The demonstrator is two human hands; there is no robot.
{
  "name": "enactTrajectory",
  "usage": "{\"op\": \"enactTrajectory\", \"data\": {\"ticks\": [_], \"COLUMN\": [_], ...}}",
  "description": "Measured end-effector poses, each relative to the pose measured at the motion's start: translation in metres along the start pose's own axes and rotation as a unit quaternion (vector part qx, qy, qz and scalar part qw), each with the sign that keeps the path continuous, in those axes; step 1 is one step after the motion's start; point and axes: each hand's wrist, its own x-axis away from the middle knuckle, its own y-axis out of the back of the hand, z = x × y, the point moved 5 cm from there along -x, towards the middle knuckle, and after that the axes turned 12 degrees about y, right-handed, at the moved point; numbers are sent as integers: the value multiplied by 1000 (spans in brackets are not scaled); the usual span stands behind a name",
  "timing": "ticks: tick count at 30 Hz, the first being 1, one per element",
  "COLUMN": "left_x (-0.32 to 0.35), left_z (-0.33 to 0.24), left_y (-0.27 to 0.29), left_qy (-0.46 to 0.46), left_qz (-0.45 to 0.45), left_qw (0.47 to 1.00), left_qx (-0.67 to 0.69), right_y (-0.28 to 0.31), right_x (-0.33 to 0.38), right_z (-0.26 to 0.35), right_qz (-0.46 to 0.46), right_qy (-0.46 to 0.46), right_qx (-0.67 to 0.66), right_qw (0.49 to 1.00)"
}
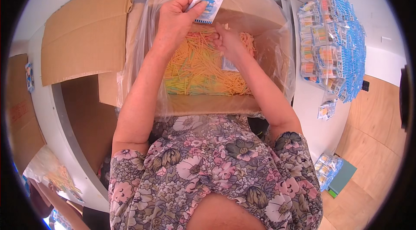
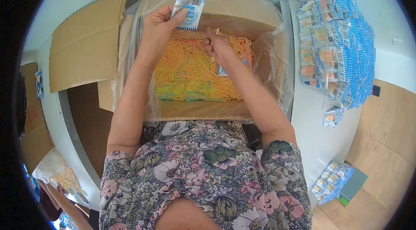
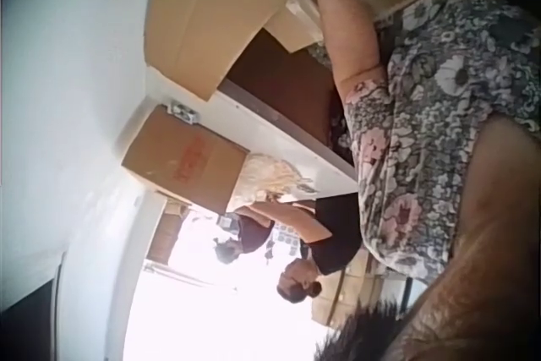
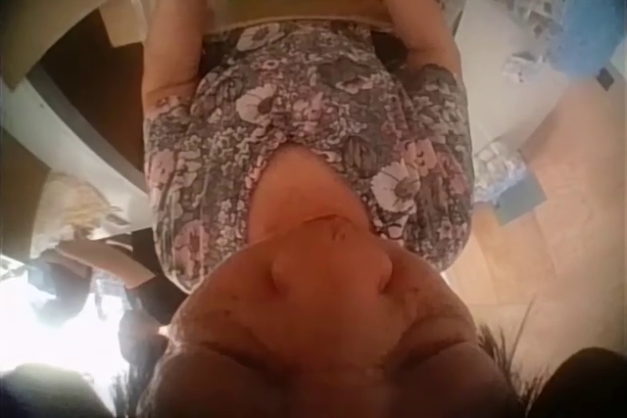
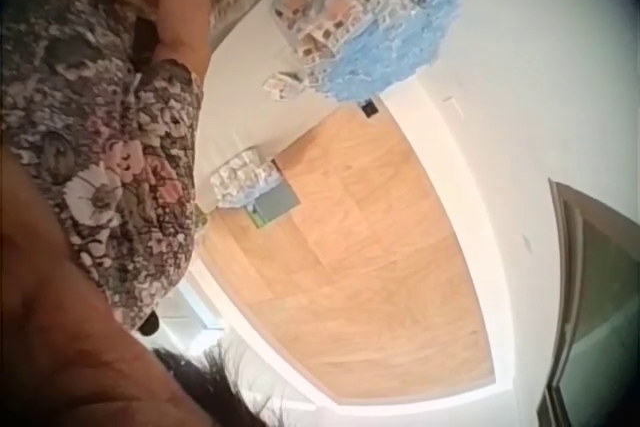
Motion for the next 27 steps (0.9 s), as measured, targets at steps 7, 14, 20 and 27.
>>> {"op": "enactTrajectory", "data": {"ticks": [7,14,20,27], "left_x": [-1,-4,16,35], "left_z": [1,17,38,22], "left_y": [-4,-2,-29,-45], "left_qy": [30,38,56,108], "left_qz": [32,5,-75,-117], "left_qw": [997,981,951,925], "left_qx": [62,191,296,344], "right_y": [4,-20,-69,-67], "right_x": [4,52,92,123], "right_z": [9,59,82,78], "right_qz": [-3,5,-10,-46], "right_qy": [25,137,265,335], "right_qx": [-48,-209,-279,-2], "right_qw": [999,968,923,941]}}
